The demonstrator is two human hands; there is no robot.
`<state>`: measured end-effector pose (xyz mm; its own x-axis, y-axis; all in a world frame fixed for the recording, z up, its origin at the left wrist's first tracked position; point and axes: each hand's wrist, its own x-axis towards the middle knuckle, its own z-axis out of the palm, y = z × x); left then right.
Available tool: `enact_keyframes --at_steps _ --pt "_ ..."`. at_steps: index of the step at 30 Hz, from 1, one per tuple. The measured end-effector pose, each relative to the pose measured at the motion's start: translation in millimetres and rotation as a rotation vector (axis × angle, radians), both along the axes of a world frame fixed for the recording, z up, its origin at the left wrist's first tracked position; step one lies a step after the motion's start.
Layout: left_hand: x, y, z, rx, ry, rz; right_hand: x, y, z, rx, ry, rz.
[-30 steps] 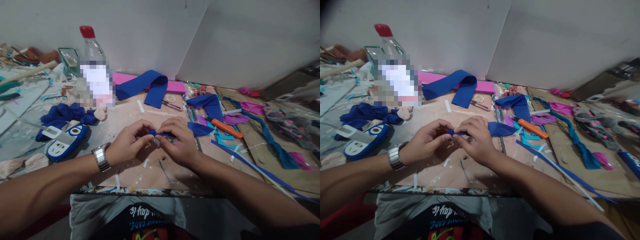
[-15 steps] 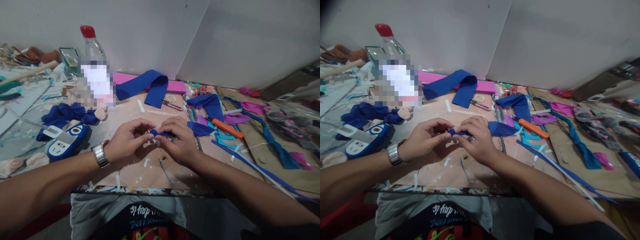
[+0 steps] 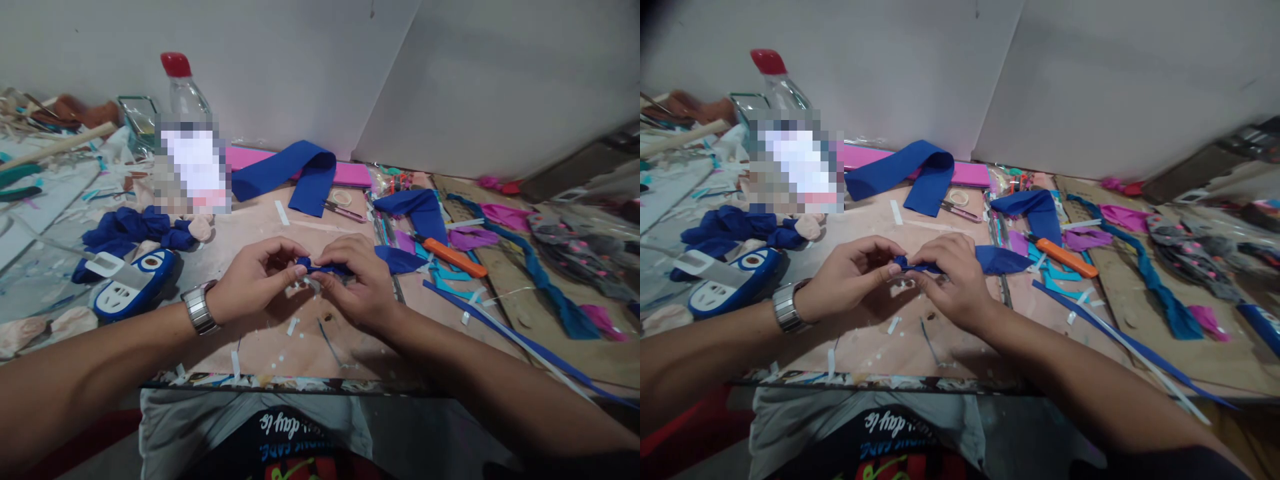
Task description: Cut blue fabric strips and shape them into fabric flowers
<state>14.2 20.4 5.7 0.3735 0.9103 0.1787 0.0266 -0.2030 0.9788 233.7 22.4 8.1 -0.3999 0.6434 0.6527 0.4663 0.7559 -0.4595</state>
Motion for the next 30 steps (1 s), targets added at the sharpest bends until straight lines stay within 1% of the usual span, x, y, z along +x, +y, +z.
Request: enact_keyframes --at_steps 3,9,14,20,30 --pt "-0.5 0.5 -0.3 0.006 -0.01 -0.002 0.5 0.0 -0.1 0.005 -0.006 -0.005" --pt "-0.3 -2.0 0.5 -0.007 -0.026 -0.045 0.6 -0.8 0.3 0.009 -0.004 -0.013" --pt "0.3 -4.2 0.6 -0.019 -0.023 -0.021 0.1 -1.8 1.5 0.016 0.007 -0.004" --pt "1.2 -5.0 2.0 0.044 0.074 0.001 0.4 -3.0 0.0 0.007 -0.019 -0.014" --pt "-0.7 -3.0 0.0 0.077 0.056 -0.002 0.6 -2.6 3.0 -0.014 -0.033 -0.028"
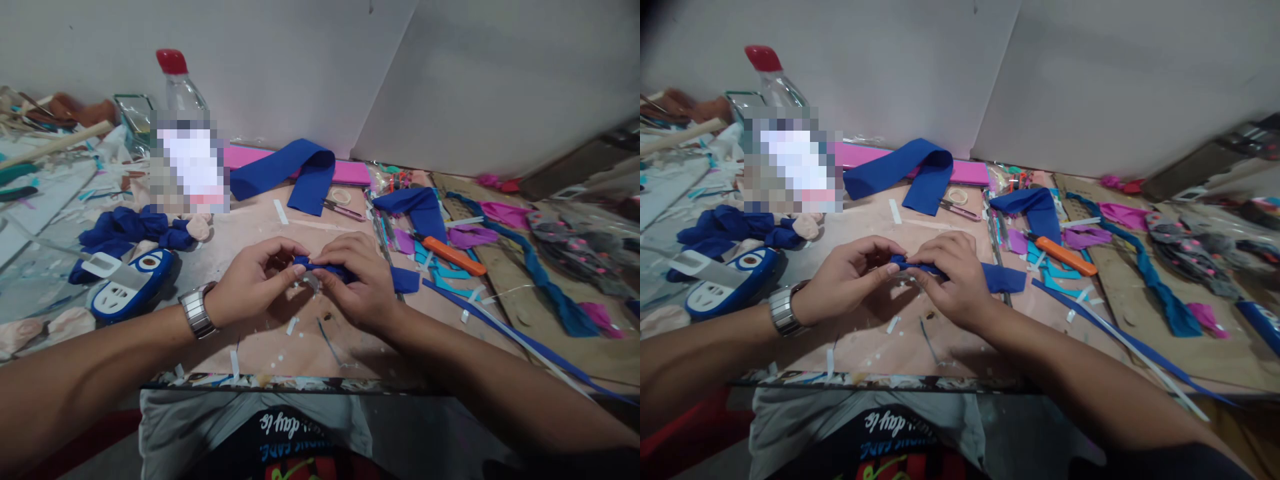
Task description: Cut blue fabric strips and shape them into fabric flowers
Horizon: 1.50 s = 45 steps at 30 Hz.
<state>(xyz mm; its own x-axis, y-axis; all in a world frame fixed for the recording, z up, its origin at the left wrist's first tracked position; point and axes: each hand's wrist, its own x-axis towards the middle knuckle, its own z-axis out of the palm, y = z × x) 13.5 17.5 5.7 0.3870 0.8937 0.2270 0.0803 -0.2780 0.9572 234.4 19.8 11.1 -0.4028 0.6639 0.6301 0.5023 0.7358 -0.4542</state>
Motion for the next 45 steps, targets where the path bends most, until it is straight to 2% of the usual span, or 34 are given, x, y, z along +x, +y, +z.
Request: enact_keyframes --at_steps 10,16,21,28,42,45 --pt "0.1 -1.4 2.2 0.035 0.021 -0.012 -0.4 -0.5 -2.8 -0.015 -0.003 0.007" --pt "0.3 -0.8 0.6 -0.012 -0.025 0.014 -0.7 0.7 -2.4 -0.033 0.008 -0.005" --pt "0.1 -1.8 1.3 0.031 0.004 -0.02 -2.8 0.1 -0.7 -0.053 0.034 -0.007" --pt "0.4 -3.1 -2.4 0.023 0.043 0.003 -2.8 -0.9 -0.7 -0.063 0.021 0.011" --pt "1.6 -0.2 -1.7 0.011 -0.007 -0.003 0.2 -0.3 -1.9 -0.005 -0.026 0.005" --pt "1.0 1.2 -1.4 0.072 -0.002 -0.008 0.2 0.0 -1.6 0.003 -0.022 0.006"
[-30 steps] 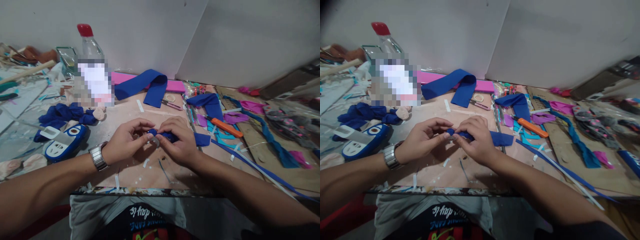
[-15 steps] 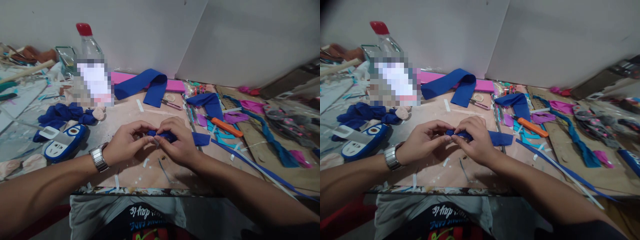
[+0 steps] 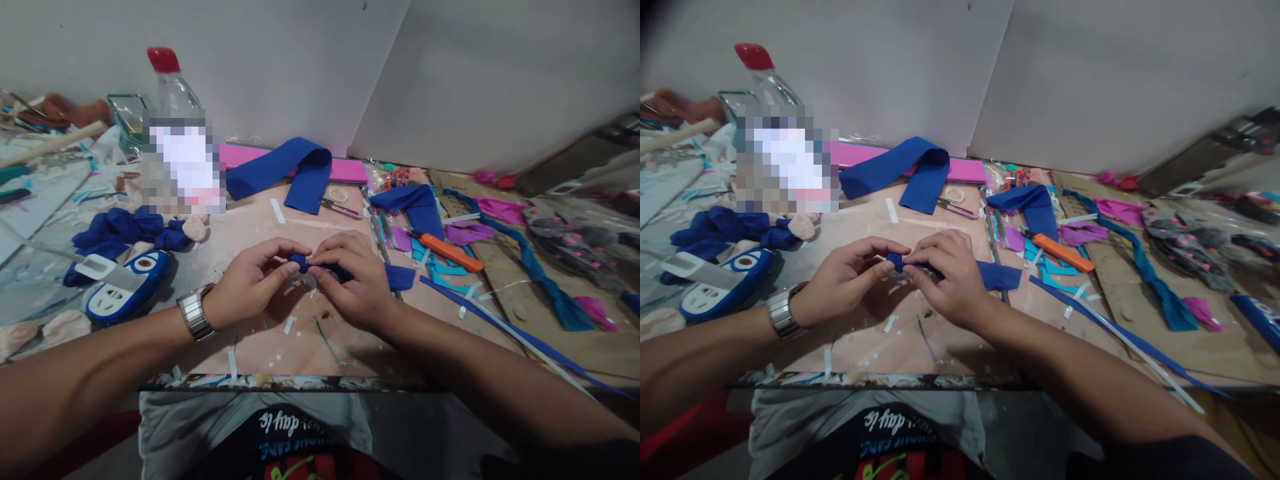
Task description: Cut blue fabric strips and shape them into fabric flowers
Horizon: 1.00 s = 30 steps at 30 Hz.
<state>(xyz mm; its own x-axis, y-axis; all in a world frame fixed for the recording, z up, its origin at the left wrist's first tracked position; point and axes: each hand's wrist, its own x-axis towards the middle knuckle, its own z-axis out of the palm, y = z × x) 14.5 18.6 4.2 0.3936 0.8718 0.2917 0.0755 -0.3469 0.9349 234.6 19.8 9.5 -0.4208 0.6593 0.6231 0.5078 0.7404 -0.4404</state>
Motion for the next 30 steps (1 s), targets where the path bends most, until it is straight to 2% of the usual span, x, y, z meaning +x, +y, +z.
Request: enact_keyframes --at_steps 3,8,11,23,30 --pt "-0.6 0.3 0.5 0.058 0.0 0.02 -0.7 0.2 0.3 -0.005 0.01 -0.001" --pt "0.6 -2.1 2.0 -0.097 -0.041 -0.041 -1.3 0.1 0.5 -0.017 0.014 -0.005" --pt "2.3 -2.6 2.3 -0.144 -0.074 -0.006 -1.1 0.3 0.7 -0.019 0.01 -0.011" --pt "-0.1 -1.7 -1.3 -0.175 -0.02 0.036 -0.3 0.3 -1.0 -0.02 -0.005 -0.013" --pt "0.5 1.2 -1.4 -0.187 -0.059 0.065 -1.1 0.4 1.7 -0.033 0.016 0.002"
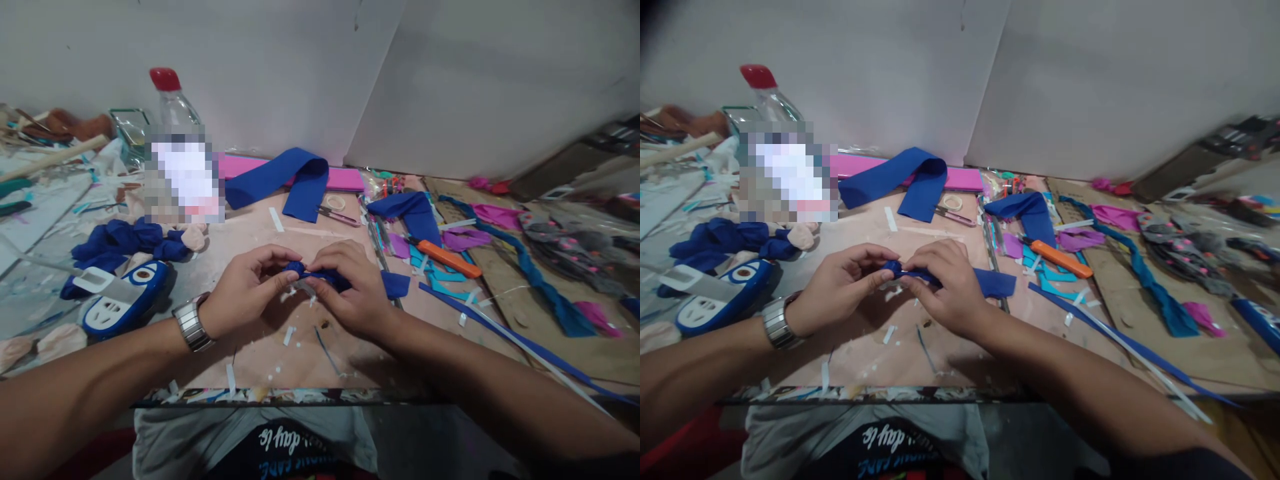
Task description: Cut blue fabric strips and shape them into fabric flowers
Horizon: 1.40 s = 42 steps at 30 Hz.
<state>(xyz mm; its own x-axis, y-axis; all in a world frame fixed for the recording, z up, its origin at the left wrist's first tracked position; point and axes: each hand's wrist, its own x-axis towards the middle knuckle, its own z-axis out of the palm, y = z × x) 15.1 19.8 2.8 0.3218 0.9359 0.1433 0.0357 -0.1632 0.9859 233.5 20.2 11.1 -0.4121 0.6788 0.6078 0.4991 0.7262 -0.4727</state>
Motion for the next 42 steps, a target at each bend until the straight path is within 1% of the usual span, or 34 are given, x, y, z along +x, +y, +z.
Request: enact_keyframes --at_steps 4,16,22,26,31,35,42 --pt "0.1 -0.1 -0.9 -0.01 -0.014 0.007 0.7 0.2 -0.5 0.017 -0.005 -0.002" --pt "0.9 -3.1 0.3 -0.035 -0.041 -0.061 0.6 0.1 1.2 -0.005 -0.005 -0.014" --pt "0.8 -4.7 2.3 0.007 0.027 -0.028 0.2 -0.6 1.8 -0.006 -0.021 -0.016" --pt "-0.2 -4.6 1.9 0.018 0.0 -0.015 0.4 -0.1 1.6 -0.009 -0.013 -0.014" --pt "-1.7 -2.3 0.8 0.042 0.02 -0.004 0.8 1.0 -0.2 0.019 -0.004 -0.011" --pt "-1.2 -1.6 1.2 0.05 -0.005 -0.043 0.3 0.8 -0.4 0.012 -0.013 -0.011" --pt "2.0 -5.1 3.7 -0.016 -0.055 -0.118 -1.2 -0.2 -0.2 -0.001 -0.012 -0.019"
